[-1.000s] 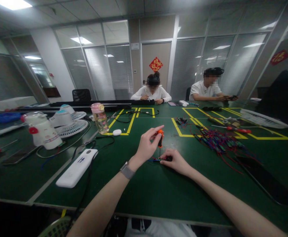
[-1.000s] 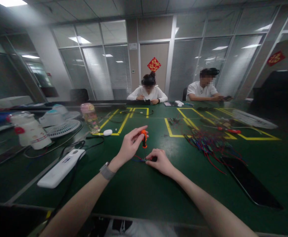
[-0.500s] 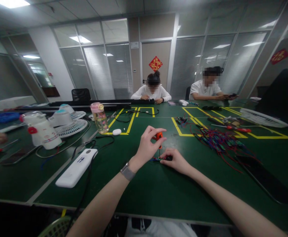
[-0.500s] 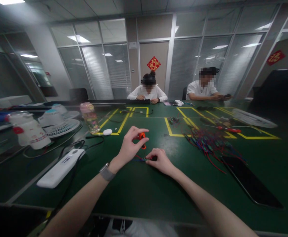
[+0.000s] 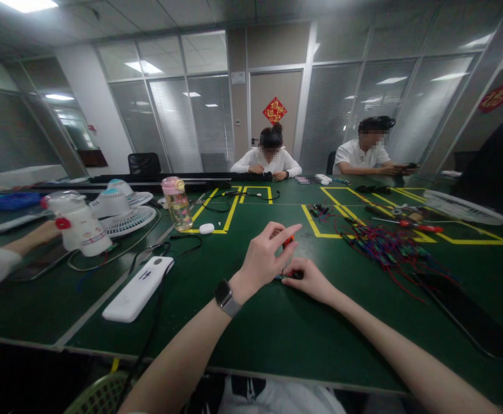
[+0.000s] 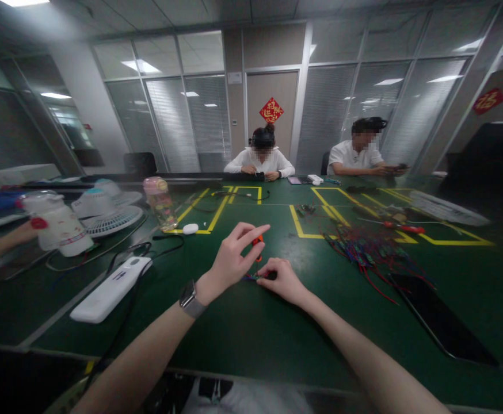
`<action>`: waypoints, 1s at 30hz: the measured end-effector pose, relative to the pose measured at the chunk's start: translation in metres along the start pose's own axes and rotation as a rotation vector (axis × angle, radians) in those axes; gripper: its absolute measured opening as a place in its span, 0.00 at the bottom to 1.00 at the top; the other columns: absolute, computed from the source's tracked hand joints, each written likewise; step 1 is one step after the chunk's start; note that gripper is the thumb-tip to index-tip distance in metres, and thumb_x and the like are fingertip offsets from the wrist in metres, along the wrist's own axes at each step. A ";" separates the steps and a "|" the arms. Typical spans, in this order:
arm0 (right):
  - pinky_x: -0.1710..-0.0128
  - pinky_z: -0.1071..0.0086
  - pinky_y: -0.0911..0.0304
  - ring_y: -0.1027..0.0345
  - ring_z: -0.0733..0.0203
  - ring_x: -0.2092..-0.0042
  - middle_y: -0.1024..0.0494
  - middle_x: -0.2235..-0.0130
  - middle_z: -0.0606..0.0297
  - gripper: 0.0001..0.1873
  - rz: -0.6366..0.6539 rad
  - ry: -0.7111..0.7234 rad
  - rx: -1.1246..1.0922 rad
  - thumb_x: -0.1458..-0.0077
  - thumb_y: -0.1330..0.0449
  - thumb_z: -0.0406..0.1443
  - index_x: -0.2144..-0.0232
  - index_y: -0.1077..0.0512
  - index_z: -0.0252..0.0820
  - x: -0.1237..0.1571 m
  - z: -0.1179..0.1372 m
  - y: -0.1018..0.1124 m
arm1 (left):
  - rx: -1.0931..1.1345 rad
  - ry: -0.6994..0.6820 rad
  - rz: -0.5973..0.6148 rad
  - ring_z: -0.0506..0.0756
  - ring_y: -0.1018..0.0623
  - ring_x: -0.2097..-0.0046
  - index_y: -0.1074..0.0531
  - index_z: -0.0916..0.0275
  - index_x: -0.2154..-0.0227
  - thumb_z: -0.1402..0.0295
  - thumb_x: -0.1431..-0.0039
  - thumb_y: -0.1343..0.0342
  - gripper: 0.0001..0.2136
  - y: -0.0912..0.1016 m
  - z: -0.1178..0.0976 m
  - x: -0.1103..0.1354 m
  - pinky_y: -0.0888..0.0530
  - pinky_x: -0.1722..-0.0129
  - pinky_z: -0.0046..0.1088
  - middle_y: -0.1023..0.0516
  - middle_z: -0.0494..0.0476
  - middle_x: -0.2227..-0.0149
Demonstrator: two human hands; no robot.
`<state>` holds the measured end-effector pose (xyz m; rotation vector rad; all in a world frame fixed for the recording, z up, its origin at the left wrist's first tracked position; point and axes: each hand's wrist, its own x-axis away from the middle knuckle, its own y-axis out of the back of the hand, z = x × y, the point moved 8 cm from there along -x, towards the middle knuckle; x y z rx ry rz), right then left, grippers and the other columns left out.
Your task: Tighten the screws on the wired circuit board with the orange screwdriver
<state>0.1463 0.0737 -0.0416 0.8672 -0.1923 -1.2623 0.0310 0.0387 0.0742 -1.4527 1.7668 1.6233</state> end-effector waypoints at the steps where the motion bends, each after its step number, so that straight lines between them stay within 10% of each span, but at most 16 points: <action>1: 0.64 0.66 0.38 0.31 0.58 0.67 0.22 0.70 0.63 0.03 -0.001 0.005 0.002 0.53 0.34 0.33 0.73 0.21 0.40 0.000 0.001 0.000 | 0.054 -0.006 0.013 0.54 0.26 0.53 0.37 0.57 0.41 0.70 0.32 0.54 0.18 -0.002 -0.001 0.000 0.27 0.52 0.32 0.30 0.59 0.53; 10: 0.64 0.67 0.38 0.31 0.58 0.66 0.22 0.70 0.63 0.02 0.006 0.009 0.009 0.53 0.34 0.33 0.74 0.21 0.40 -0.001 0.003 0.000 | 0.113 0.042 -0.147 0.50 0.29 0.65 0.26 0.58 0.54 0.67 0.39 0.42 0.11 -0.002 0.004 0.002 0.26 0.63 0.27 0.34 0.52 0.66; 17: 0.63 0.66 0.37 0.31 0.58 0.67 0.22 0.70 0.62 0.04 0.005 0.020 0.000 0.54 0.34 0.32 0.71 0.20 0.39 -0.001 0.001 -0.001 | 0.104 -0.060 -0.032 0.54 0.28 0.48 0.40 0.59 0.40 0.76 0.33 0.58 0.20 -0.006 -0.010 0.001 0.29 0.48 0.33 0.31 0.61 0.49; 24: 0.64 0.66 0.37 0.31 0.58 0.66 0.22 0.70 0.63 0.04 0.002 0.004 0.018 0.53 0.34 0.33 0.71 0.20 0.41 0.000 0.003 0.001 | 0.058 0.038 -0.159 0.52 0.27 0.62 0.27 0.59 0.55 0.67 0.39 0.43 0.10 0.003 0.005 0.001 0.26 0.60 0.30 0.31 0.54 0.62; 30: 0.63 0.66 0.37 0.31 0.58 0.66 0.23 0.71 0.62 0.03 0.000 -0.003 -0.001 0.53 0.33 0.33 0.72 0.20 0.39 0.000 0.002 0.001 | 0.199 0.029 -0.055 0.53 0.26 0.51 0.38 0.59 0.40 0.74 0.31 0.58 0.19 -0.002 0.005 -0.003 0.29 0.50 0.34 0.26 0.59 0.51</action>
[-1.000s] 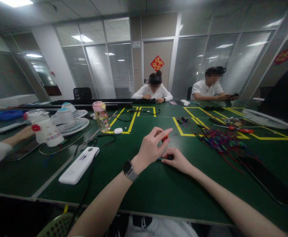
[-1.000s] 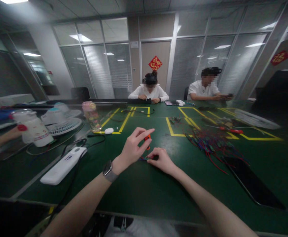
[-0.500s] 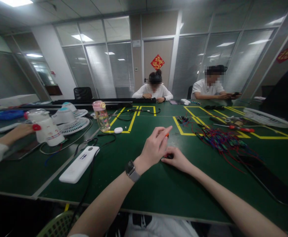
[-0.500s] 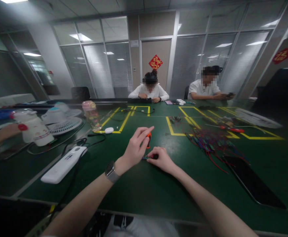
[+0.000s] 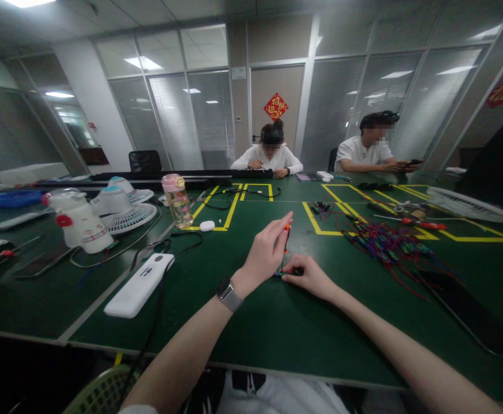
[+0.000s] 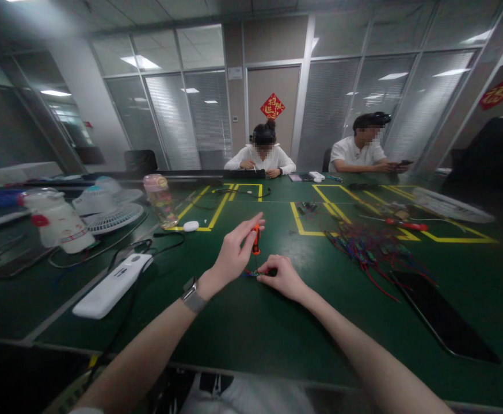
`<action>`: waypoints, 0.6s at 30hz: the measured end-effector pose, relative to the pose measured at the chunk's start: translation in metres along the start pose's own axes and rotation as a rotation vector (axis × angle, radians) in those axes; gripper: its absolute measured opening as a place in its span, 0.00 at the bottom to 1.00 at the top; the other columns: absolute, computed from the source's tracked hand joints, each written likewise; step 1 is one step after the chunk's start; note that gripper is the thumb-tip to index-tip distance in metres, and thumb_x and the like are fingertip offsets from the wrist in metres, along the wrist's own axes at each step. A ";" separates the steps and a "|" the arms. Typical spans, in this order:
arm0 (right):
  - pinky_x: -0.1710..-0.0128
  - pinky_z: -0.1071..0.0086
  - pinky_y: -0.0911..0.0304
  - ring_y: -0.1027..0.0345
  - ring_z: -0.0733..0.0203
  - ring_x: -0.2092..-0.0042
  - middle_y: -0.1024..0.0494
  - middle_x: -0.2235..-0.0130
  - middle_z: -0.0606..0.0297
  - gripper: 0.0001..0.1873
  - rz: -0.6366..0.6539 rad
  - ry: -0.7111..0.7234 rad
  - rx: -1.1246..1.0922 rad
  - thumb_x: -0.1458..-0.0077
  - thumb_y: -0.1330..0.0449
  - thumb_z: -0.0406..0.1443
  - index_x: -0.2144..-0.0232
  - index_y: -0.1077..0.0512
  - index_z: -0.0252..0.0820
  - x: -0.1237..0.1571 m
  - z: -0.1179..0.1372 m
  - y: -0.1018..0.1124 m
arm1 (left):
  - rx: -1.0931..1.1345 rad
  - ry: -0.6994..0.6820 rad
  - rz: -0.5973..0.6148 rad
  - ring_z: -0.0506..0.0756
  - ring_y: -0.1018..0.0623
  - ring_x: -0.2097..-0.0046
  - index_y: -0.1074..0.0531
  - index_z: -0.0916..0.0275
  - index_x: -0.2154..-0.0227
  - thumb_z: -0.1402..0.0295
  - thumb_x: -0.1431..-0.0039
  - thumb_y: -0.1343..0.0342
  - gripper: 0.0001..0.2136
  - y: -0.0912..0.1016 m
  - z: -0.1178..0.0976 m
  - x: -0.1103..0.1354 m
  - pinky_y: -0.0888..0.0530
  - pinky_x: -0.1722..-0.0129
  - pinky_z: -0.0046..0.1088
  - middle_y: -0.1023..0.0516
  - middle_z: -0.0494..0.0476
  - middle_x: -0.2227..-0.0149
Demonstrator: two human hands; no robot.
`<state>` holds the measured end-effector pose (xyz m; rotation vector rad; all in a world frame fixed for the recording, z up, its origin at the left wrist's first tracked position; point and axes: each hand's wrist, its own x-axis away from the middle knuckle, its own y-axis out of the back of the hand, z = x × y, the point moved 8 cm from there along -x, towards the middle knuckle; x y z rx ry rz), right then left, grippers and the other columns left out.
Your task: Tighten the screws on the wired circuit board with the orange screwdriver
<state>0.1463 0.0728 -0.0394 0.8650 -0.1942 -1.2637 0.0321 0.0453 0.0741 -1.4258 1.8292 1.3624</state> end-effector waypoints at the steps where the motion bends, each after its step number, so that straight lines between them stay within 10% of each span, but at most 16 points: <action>1: 0.63 0.66 0.37 0.31 0.58 0.66 0.23 0.71 0.62 0.04 0.003 -0.002 -0.004 0.53 0.33 0.33 0.72 0.20 0.39 0.000 -0.001 0.000 | 0.002 0.000 -0.005 0.53 0.25 0.52 0.37 0.58 0.41 0.74 0.32 0.56 0.18 0.000 0.000 0.000 0.28 0.51 0.33 0.26 0.58 0.53; 5: 0.62 0.65 0.37 0.31 0.58 0.66 0.23 0.70 0.63 0.04 0.019 -0.004 -0.007 0.53 0.34 0.34 0.71 0.20 0.40 0.000 -0.003 -0.001 | -0.070 0.035 -0.071 0.52 0.27 0.63 0.26 0.60 0.53 0.69 0.38 0.43 0.11 0.004 0.002 0.000 0.27 0.60 0.29 0.28 0.53 0.65; 12: 0.62 0.65 0.37 0.31 0.58 0.65 0.23 0.69 0.62 0.04 0.002 0.019 0.016 0.52 0.34 0.34 0.70 0.20 0.41 0.001 -0.001 -0.001 | -0.005 -0.010 -0.003 0.53 0.27 0.53 0.34 0.58 0.44 0.74 0.32 0.57 0.17 0.002 -0.007 0.001 0.29 0.51 0.32 0.28 0.58 0.53; 18: 0.61 0.65 0.36 0.30 0.58 0.65 0.23 0.68 0.63 0.07 0.009 0.019 0.031 0.52 0.35 0.33 0.67 0.21 0.41 0.002 0.001 -0.001 | -0.075 0.009 -0.069 0.52 0.26 0.61 0.27 0.60 0.55 0.71 0.37 0.46 0.09 0.006 -0.004 0.001 0.27 0.60 0.29 0.29 0.54 0.63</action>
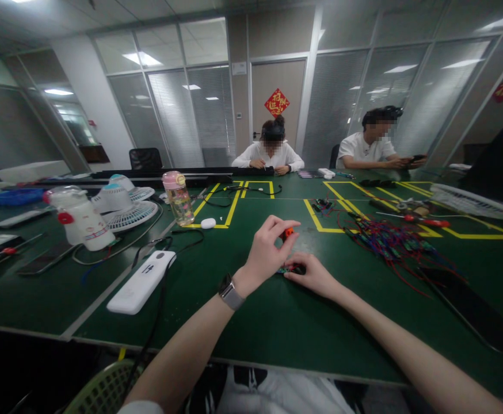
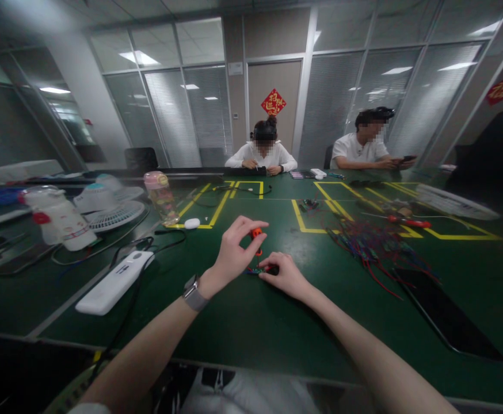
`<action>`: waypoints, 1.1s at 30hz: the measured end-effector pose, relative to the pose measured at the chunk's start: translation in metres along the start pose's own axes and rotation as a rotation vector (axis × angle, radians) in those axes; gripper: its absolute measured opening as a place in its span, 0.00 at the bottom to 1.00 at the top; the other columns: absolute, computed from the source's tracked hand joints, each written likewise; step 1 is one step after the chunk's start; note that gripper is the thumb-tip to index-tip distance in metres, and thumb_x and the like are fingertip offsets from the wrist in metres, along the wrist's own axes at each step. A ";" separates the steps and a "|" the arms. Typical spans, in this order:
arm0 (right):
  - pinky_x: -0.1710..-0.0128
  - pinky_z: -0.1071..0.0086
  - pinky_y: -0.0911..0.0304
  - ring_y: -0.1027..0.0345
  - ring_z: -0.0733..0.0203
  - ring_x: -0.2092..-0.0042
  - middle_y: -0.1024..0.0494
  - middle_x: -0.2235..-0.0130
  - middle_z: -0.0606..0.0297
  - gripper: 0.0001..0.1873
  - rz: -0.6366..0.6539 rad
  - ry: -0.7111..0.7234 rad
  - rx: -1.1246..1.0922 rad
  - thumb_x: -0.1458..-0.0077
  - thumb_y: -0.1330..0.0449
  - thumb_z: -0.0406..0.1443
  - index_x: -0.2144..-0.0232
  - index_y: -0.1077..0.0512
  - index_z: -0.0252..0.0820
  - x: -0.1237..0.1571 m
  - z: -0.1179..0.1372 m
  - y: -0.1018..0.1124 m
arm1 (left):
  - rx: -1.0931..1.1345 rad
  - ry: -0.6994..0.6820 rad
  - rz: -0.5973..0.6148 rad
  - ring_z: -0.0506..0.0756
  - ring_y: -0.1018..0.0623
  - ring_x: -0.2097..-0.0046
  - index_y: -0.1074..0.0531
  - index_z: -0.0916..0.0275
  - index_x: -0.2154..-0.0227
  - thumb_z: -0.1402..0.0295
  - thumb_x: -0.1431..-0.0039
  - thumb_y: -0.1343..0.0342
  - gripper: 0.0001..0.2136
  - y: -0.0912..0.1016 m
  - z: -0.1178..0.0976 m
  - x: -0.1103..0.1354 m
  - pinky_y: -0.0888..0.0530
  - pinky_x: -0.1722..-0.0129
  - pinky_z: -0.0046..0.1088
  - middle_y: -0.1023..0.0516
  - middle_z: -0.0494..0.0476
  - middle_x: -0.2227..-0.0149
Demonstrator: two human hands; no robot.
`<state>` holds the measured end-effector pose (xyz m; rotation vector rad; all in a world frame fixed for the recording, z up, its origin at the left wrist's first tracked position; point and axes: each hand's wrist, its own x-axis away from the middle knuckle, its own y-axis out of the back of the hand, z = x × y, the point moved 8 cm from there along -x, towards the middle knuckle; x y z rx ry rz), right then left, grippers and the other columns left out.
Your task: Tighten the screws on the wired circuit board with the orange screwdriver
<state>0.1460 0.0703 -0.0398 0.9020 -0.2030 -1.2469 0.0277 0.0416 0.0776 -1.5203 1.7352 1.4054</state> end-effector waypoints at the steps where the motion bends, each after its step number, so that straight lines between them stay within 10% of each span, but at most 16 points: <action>1: 0.61 0.65 0.36 0.30 0.57 0.65 0.23 0.67 0.62 0.07 0.001 -0.006 0.001 0.52 0.35 0.33 0.67 0.21 0.41 0.000 0.000 0.000 | -0.011 0.011 -0.013 0.52 0.27 0.62 0.26 0.60 0.58 0.70 0.38 0.44 0.07 0.001 0.002 0.000 0.27 0.60 0.29 0.29 0.54 0.64; 9: 0.61 0.64 0.36 0.31 0.56 0.63 0.22 0.68 0.61 0.05 0.018 -0.009 0.011 0.51 0.35 0.34 0.69 0.21 0.40 0.000 -0.001 0.001 | 0.113 0.002 0.042 0.53 0.26 0.52 0.32 0.60 0.47 0.75 0.33 0.54 0.15 0.000 0.002 -0.002 0.29 0.51 0.32 0.26 0.58 0.53; 16: 0.61 0.64 0.36 0.30 0.57 0.64 0.22 0.69 0.62 0.05 -0.013 -0.003 -0.011 0.51 0.35 0.34 0.69 0.20 0.41 0.001 -0.001 0.003 | -0.009 0.033 -0.048 0.52 0.27 0.63 0.24 0.61 0.60 0.68 0.40 0.42 0.06 0.007 0.006 -0.001 0.28 0.61 0.29 0.30 0.53 0.65; 22: 0.60 0.64 0.35 0.30 0.56 0.63 0.22 0.69 0.61 0.05 0.002 0.003 -0.042 0.50 0.35 0.34 0.69 0.20 0.40 0.001 0.001 0.003 | 0.153 0.026 0.084 0.53 0.25 0.53 0.34 0.58 0.43 0.72 0.32 0.56 0.17 -0.003 0.008 -0.002 0.28 0.52 0.32 0.26 0.58 0.54; 28: 0.60 0.64 0.36 0.30 0.56 0.63 0.22 0.69 0.61 0.05 0.002 -0.011 -0.044 0.50 0.36 0.34 0.69 0.20 0.40 0.001 0.002 0.003 | 0.031 0.047 -0.034 0.52 0.27 0.64 0.25 0.61 0.59 0.68 0.40 0.42 0.07 0.006 0.010 -0.001 0.28 0.61 0.28 0.29 0.53 0.66; 33: 0.60 0.64 0.36 0.30 0.56 0.64 0.22 0.68 0.61 0.06 0.013 -0.015 -0.043 0.50 0.36 0.35 0.69 0.20 0.40 0.001 0.001 0.003 | 0.102 0.018 0.067 0.53 0.26 0.55 0.31 0.60 0.48 0.73 0.33 0.54 0.14 -0.001 0.004 -0.001 0.29 0.54 0.31 0.28 0.57 0.57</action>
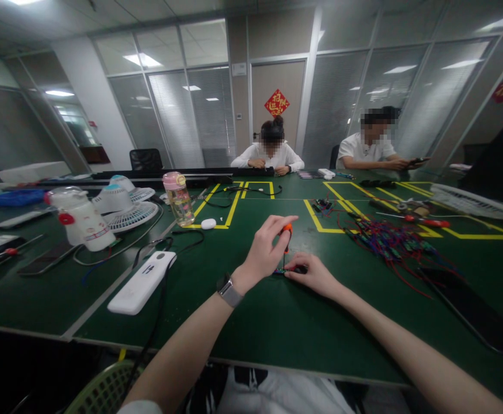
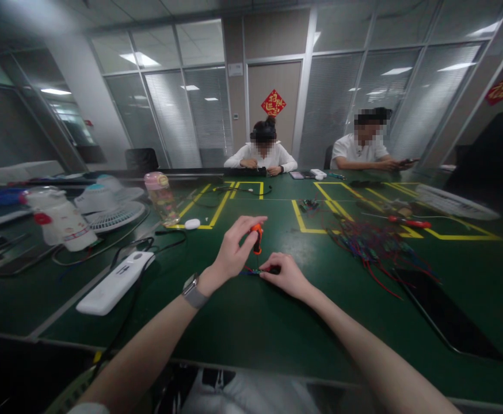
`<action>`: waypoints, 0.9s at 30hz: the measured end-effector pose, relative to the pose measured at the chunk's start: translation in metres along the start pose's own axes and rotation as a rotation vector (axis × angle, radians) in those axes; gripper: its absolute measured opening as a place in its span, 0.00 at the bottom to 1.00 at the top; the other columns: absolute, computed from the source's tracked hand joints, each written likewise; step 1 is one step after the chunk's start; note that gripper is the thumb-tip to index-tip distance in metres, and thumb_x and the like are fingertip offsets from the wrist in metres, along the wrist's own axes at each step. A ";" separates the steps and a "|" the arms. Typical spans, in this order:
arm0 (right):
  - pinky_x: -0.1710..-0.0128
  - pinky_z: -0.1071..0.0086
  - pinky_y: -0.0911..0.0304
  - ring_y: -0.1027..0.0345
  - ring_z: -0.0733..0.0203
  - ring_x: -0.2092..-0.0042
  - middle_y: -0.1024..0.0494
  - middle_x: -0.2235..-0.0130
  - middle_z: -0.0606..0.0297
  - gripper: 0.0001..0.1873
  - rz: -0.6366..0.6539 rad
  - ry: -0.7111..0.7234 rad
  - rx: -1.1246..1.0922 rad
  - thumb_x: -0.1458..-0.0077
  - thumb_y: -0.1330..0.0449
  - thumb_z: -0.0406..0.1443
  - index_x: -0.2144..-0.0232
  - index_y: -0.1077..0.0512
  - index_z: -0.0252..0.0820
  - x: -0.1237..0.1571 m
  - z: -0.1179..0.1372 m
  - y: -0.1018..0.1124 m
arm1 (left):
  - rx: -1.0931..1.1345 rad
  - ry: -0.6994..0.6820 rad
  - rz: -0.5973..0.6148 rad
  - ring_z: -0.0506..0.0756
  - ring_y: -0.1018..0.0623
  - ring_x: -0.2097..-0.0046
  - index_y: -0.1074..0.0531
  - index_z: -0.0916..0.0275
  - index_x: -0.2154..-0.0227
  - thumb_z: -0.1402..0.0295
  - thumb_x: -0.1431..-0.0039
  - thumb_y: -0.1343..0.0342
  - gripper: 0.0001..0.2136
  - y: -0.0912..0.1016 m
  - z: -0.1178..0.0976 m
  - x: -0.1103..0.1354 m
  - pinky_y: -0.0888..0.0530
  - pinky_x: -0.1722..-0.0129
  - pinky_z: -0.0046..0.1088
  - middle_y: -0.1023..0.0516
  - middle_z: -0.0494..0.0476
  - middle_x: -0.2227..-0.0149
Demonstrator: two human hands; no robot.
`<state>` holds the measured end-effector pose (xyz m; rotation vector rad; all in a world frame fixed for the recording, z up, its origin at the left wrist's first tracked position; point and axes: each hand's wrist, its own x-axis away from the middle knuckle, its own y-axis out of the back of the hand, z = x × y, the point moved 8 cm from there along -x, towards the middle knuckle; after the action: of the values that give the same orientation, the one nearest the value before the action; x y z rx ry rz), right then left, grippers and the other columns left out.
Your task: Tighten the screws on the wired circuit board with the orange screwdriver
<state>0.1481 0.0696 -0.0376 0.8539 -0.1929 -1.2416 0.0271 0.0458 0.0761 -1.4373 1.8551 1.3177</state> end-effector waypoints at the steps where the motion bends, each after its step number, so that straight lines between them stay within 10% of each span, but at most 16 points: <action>1: 0.61 0.64 0.35 0.30 0.56 0.64 0.22 0.68 0.61 0.06 0.005 -0.002 0.000 0.50 0.35 0.35 0.69 0.20 0.40 0.000 0.000 0.000 | 0.019 -0.002 0.013 0.53 0.26 0.54 0.32 0.60 0.46 0.74 0.33 0.55 0.15 -0.002 0.000 0.000 0.29 0.53 0.31 0.27 0.58 0.55; 27: 0.60 0.63 0.35 0.29 0.55 0.63 0.21 0.67 0.60 0.05 -0.017 0.000 -0.008 0.51 0.35 0.34 0.70 0.20 0.39 0.001 -0.002 0.000 | 0.023 0.009 -0.042 0.52 0.27 0.59 0.28 0.60 0.50 0.73 0.37 0.47 0.13 -0.001 -0.002 0.002 0.28 0.58 0.29 0.28 0.56 0.61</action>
<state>0.1494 0.0696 -0.0394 0.8507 -0.1804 -1.2577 0.0274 0.0434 0.0749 -1.4639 1.8303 1.2677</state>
